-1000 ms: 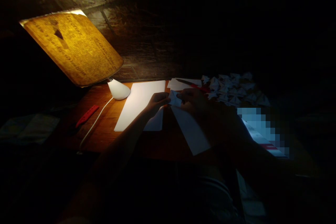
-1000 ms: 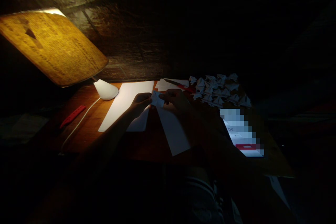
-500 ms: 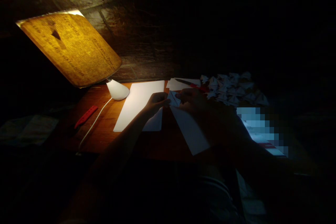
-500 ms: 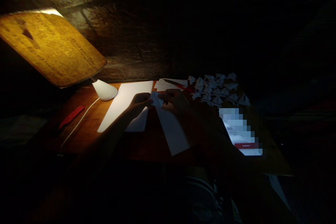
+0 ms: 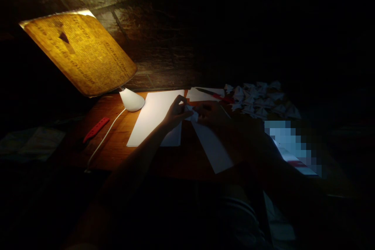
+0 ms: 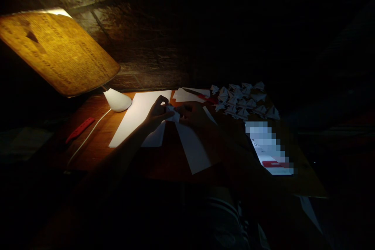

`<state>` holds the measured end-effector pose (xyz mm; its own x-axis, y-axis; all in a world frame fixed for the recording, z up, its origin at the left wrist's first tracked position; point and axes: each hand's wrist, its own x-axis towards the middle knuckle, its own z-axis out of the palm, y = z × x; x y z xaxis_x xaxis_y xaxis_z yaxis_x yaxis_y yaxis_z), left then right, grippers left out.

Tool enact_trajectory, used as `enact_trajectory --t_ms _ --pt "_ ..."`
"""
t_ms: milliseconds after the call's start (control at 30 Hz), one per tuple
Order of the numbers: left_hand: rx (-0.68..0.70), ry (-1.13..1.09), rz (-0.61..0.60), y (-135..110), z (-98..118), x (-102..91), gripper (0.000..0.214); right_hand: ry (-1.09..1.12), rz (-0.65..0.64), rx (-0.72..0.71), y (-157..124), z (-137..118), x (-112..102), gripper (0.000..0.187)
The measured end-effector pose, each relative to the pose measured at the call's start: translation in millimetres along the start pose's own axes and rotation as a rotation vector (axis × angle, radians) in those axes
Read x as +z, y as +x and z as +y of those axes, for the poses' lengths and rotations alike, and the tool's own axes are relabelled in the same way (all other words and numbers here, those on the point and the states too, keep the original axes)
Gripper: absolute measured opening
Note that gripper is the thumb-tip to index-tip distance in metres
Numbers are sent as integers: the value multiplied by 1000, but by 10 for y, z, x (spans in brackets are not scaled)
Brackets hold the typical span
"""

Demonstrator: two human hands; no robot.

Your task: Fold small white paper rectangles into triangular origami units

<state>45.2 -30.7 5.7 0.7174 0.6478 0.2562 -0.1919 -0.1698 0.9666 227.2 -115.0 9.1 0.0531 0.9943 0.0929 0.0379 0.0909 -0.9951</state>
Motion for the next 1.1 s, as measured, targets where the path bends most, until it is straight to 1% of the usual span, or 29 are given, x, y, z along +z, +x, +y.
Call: enact_trajectory --t_ms 100,200,267,333,400,433,467,567,633,733,800,867,967,1033,1100 --pt "37 42 -4 4 -37 -10 54 1 56 -27 8 25 -1 41" --pt "123 158 25 22 -75 -42 43 -85 110 -46 3 25 -13 37" --pt "213 302 60 38 -78 -75 38 -192 181 -81 17 36 -43 36" --pt "310 490 74 47 -60 -107 32 -326 240 -130 59 73 -97 35" --pt "399 669 43 44 -32 -130 23 -520 194 -198 115 126 -160 29" --pt "430 733 14 39 -21 -136 19 -618 205 -234 140 154 -189 28" --pt "450 774 -20 32 -14 -140 15 -690 208 -240 159 179 -211 25" --pt "445 809 -122 16 -26 -145 12 -817 244 -249 163 226 -235 20" --pt "428 831 -173 16 -49 -151 17 -845 258 -266 139 236 -226 16" --pt "398 891 -239 31 -79 -164 22 -843 275 -276 116 241 -218 4" --pt "369 930 -276 43 -90 -170 24 -832 269 -275 122 237 -231 9" --pt "347 965 -297 51 -94 -171 25 -837 234 -276 132 219 -260 9" --pt "342 993 -298 56 -93 -169 25 -877 130 -264 124 156 -312 12" --pt "344 979 -304 57 -91 -167 26 -892 57 -254 100 104 -342 12" --pt "343 946 -316 58 -90 -165 28 -890 17 -247 76 62 -367 12"
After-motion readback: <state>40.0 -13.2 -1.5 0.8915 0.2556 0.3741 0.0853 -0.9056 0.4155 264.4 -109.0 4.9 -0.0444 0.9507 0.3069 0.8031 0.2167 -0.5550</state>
